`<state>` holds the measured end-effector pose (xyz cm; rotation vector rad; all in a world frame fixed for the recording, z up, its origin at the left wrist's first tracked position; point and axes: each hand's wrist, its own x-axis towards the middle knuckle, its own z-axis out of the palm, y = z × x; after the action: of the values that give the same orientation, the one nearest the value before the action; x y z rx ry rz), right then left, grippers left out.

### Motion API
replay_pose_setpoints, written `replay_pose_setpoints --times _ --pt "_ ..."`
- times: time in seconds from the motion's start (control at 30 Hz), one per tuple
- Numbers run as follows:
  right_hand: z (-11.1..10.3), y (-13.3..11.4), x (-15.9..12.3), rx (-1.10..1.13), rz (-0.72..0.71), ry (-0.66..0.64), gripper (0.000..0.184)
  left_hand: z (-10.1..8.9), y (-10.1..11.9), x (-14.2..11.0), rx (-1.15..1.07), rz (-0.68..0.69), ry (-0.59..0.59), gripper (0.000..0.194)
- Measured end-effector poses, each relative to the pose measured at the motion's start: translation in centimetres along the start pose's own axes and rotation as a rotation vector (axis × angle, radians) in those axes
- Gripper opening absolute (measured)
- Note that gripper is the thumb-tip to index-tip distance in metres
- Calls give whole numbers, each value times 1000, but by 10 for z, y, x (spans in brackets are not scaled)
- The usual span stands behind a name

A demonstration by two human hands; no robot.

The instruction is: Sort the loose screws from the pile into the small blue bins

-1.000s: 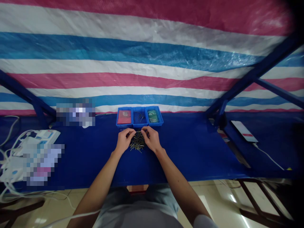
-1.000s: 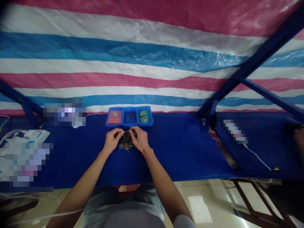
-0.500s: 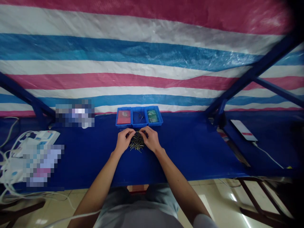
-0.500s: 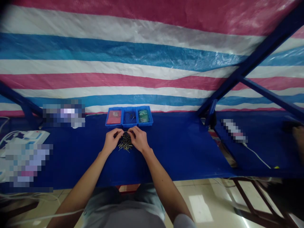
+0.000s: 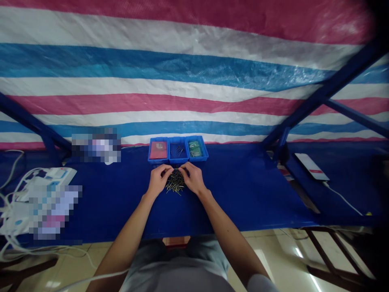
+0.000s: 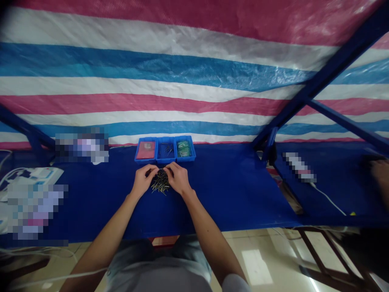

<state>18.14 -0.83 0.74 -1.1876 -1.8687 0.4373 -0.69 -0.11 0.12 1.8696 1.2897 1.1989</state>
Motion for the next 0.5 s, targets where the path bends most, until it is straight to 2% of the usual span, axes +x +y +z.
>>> replay_pose_setpoints --times 0.27,0.5 --pt "0 -2 0 -43 18 -47 39 -1 4 -1 14 31 -21 26" --pt "4 -1 -1 -37 21 -67 38 -1 5 -1 17 40 -26 24"
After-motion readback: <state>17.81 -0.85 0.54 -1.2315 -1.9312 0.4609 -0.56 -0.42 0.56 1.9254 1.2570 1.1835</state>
